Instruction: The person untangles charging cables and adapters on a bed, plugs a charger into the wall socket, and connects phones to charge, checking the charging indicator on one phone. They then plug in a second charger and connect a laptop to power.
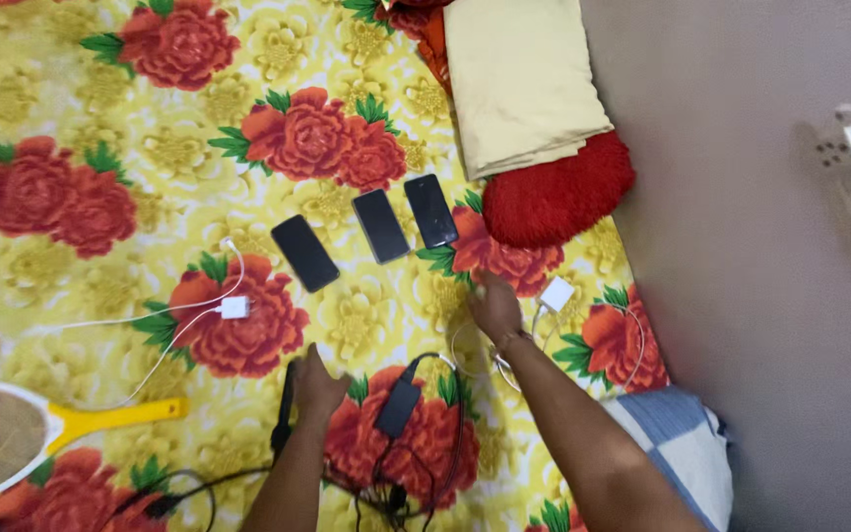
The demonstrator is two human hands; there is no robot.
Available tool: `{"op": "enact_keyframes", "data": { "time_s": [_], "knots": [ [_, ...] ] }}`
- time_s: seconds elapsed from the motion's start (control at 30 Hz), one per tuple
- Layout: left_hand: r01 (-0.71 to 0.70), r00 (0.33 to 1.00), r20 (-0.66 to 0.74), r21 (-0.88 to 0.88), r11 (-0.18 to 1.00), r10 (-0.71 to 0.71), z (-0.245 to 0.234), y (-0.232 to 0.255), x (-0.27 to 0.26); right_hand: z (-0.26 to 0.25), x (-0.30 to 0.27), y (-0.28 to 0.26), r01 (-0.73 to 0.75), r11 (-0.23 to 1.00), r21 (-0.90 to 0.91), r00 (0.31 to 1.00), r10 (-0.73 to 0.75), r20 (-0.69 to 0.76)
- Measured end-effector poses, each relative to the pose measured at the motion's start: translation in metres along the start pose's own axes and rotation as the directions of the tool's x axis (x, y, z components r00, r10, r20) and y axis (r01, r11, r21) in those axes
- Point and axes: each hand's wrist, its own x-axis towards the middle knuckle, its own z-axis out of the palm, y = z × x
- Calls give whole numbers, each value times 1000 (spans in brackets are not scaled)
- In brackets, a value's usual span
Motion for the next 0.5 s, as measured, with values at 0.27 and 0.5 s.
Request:
{"op": "enact_keyframes", "data": {
  "time_s": [0.27, 0.5],
  "knots": [
    [369, 871, 300, 123, 921, -389, 8, 63, 13, 97, 162, -29, -274, 932, -238, 960, 281, -4],
    [416, 822, 331, 209, 885, -465, 11, 70, 23, 116, 181, -43, -449, 832, -327, 884, 466, -27]
  ]
}}
